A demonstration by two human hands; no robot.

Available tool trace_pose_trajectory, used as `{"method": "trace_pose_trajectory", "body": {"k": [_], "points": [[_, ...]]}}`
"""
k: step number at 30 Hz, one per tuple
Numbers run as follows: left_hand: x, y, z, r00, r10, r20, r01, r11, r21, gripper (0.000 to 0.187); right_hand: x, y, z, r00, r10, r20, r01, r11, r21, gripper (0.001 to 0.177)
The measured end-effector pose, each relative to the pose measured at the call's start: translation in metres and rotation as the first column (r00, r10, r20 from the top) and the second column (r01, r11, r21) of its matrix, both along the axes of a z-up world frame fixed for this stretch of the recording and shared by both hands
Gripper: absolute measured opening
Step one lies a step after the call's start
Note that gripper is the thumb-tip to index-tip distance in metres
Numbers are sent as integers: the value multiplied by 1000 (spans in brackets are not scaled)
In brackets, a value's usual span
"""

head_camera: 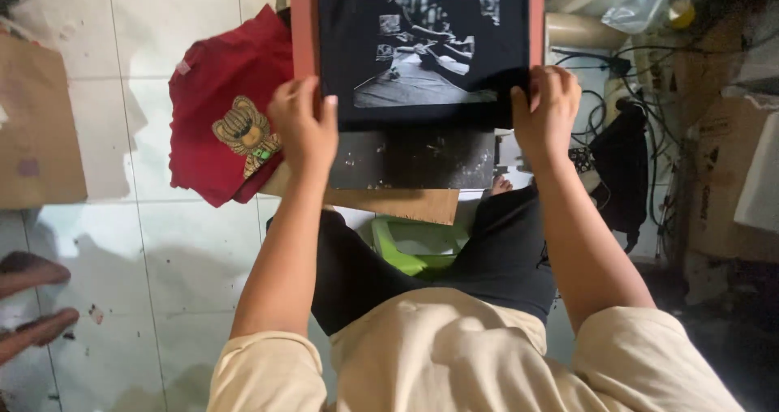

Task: Aligning, pressing, and folding t-shirts using a heat press machine

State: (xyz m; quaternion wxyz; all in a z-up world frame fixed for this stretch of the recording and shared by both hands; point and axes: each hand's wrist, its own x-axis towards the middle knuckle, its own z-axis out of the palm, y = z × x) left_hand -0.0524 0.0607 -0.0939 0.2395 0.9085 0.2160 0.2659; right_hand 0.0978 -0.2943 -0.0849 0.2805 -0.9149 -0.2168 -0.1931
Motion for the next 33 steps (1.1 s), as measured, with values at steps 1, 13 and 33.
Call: {"method": "trace_pose_trajectory", "body": {"k": [1, 13, 33], "points": [[-1, 9, -7, 1000, -12, 10, 12, 1000, 6, 40, 8, -13, -19, 1000, -12, 10, 12, 1000, 6, 40], [-5, 25, 0, 907, 71, -415, -321, 754, -573, 74, 19, -30, -56, 722, -184, -667, 324, 942, 91, 36], [-107, -14, 56, 782, -122, -611, -321, 761, -563, 82, -101, -70, 10, 549, -135, -825, 172, 984, -46, 46]]}}
